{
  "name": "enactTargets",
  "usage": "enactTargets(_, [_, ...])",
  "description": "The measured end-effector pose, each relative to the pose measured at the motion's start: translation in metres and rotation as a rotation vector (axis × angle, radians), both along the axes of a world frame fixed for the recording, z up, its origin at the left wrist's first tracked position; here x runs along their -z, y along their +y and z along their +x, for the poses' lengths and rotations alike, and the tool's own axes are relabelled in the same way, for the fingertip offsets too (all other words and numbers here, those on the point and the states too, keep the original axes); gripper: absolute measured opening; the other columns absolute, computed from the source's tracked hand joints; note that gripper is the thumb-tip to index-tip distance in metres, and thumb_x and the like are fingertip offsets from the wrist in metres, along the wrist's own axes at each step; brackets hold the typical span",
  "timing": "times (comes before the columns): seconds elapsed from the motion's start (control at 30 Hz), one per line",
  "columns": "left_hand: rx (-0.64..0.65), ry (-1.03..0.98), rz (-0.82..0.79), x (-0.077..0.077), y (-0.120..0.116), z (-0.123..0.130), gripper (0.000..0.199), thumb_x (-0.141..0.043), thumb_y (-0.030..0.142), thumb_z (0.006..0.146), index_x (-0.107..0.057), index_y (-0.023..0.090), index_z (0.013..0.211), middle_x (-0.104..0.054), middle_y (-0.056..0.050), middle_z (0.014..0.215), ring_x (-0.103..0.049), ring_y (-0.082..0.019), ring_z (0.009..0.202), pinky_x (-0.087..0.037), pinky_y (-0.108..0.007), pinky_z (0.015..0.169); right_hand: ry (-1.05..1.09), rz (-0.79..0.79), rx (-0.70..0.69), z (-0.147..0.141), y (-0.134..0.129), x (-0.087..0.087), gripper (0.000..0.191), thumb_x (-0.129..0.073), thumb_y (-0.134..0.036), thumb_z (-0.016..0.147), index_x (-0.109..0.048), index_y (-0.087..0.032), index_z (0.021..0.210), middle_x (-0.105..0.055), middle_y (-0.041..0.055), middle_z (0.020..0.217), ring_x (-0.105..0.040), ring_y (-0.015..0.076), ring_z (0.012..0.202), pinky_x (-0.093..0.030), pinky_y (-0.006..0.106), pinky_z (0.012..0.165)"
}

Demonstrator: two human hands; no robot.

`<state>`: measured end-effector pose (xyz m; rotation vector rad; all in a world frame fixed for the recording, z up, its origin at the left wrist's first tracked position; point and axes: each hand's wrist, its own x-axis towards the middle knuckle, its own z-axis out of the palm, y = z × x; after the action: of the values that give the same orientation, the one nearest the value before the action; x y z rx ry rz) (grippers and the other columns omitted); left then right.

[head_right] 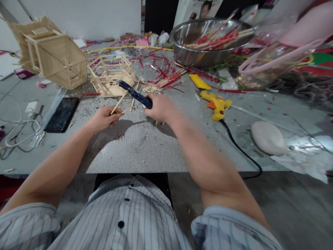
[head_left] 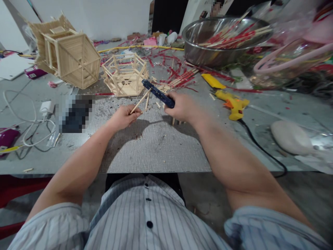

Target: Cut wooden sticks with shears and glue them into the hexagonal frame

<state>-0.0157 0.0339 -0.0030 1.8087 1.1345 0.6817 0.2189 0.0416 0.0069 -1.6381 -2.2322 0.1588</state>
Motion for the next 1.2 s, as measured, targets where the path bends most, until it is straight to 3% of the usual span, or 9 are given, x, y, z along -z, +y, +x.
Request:
enactTargets(0.33, [-0.047,-0.032,-0.086,0.003,0.002,0.0,0.004,-0.054,0.015,0.083,-0.055,0.018,0.081,-0.052,0.005,0.054,-0.046,-0.006,0.039,-0.036,-0.019,0.044,0.016,0.011,-0.006,0.001,-0.001,0.0,0.03,-0.054,-0.027,0.073,-0.066,-0.021,0.1,-0.071,0.008,0.087,-0.062,0.0248,0.075,-0.043,0.033,0.063])
enactTargets(0.47, [0.007,-0.103,-0.21,-0.002,-0.001,0.0,0.007,-0.054,0.02,0.085,-0.053,0.018,0.079,-0.057,0.003,0.059,-0.052,-0.008,0.044,-0.042,-0.022,0.048,-0.001,0.001,0.007,0.0,0.0,0.001,0.031,-0.053,-0.028,0.074,-0.065,-0.021,0.103,-0.072,0.0095,0.091,-0.063,0.0267,0.078,-0.044,0.035,0.065])
enactTargets(0.57, [0.054,-0.05,-0.279,-0.005,-0.002,-0.001,0.011,-0.057,0.022,0.085,-0.053,0.019,0.075,-0.06,0.002,0.058,-0.054,-0.008,0.043,-0.043,-0.022,0.049,-0.003,-0.015,0.024,0.001,0.0,-0.001,0.033,-0.055,-0.027,0.073,-0.065,-0.02,0.103,-0.072,0.0099,0.092,-0.063,0.026,0.079,-0.043,0.034,0.066])
enactTargets(0.73, [-0.068,-0.059,-0.42,-0.002,0.005,-0.006,0.013,-0.061,0.021,0.083,-0.053,0.018,0.074,-0.061,0.001,0.055,-0.055,-0.009,0.04,-0.043,-0.023,0.046,0.024,-0.015,0.026,0.005,0.001,-0.004,0.029,-0.054,-0.028,0.073,-0.067,-0.02,0.097,-0.071,0.0078,0.087,-0.061,0.0231,0.073,-0.041,0.032,0.061])
enactTargets(0.9, [-0.271,-0.305,-0.405,-0.003,0.007,-0.007,0.01,-0.058,0.019,0.086,-0.052,0.018,0.078,-0.068,-0.001,0.067,-0.065,-0.01,0.055,-0.053,-0.024,0.057,-0.032,-0.057,0.005,0.005,0.002,-0.005,0.031,-0.054,-0.027,0.071,-0.068,-0.02,0.098,-0.071,0.0079,0.086,-0.06,0.0232,0.072,-0.04,0.033,0.061])
enactTargets(1.2, [-0.185,-0.25,-0.386,-0.008,-0.001,0.002,0.014,-0.065,0.025,0.084,-0.054,0.016,0.081,-0.07,-0.003,0.071,-0.067,-0.011,0.057,-0.052,-0.023,0.056,-0.099,-0.064,-0.054,0.002,0.002,0.0,0.034,-0.055,-0.028,0.069,-0.069,-0.022,0.099,-0.07,0.0065,0.081,-0.06,0.0226,0.07,-0.04,0.032,0.06])
